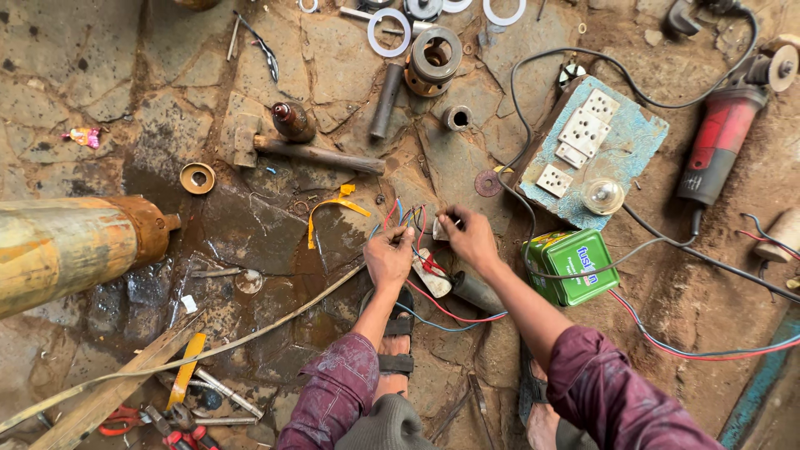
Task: The person connects wires from a water pump to a capacitor and an electrical control box.
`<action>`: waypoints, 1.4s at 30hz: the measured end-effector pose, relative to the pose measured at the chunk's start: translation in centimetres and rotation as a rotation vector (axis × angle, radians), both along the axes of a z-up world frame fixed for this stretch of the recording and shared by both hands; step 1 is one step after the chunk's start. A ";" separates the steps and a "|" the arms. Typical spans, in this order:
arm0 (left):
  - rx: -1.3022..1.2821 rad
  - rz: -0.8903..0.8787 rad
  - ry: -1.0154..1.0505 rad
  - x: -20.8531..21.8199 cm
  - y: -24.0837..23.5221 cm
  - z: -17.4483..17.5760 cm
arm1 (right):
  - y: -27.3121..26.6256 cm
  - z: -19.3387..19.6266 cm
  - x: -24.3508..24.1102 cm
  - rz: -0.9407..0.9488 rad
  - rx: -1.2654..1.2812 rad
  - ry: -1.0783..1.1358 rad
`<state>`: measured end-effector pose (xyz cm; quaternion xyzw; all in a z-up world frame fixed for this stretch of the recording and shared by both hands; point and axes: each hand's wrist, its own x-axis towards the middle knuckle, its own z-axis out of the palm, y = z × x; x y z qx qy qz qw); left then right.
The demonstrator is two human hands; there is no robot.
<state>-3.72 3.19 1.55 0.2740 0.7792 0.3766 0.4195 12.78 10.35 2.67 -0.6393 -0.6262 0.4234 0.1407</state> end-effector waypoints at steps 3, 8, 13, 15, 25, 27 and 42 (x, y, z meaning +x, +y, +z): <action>0.020 -0.029 -0.005 -0.1 0.3 -0.1 | -1.4 1.3 0.3 -0.026 -0.037 -0.041; 0.005 -0.093 0.054 -0.6 0.2 0.1 | -4.5 4.0 2.5 -0.095 0.078 0.025; 0.056 -0.068 0.081 -0.8 0.2 0.3 | -7.4 7.1 5.6 -0.106 -0.004 -0.070; 0.041 -0.049 0.060 -0.6 0.1 0.3 | -8.1 8.6 7.2 -0.024 0.047 -0.100; 0.037 -0.114 0.103 -0.9 0.2 0.0 | -8.5 16.7 19.4 0.366 0.131 -0.240; 0.075 -0.128 0.067 -1.5 -0.1 -0.5 | -8.5 17.7 21.2 0.317 0.081 -0.279; -0.209 -0.102 0.242 -7.1 -8.3 0.7 | 0.7 12.5 44.4 -0.016 0.135 -0.842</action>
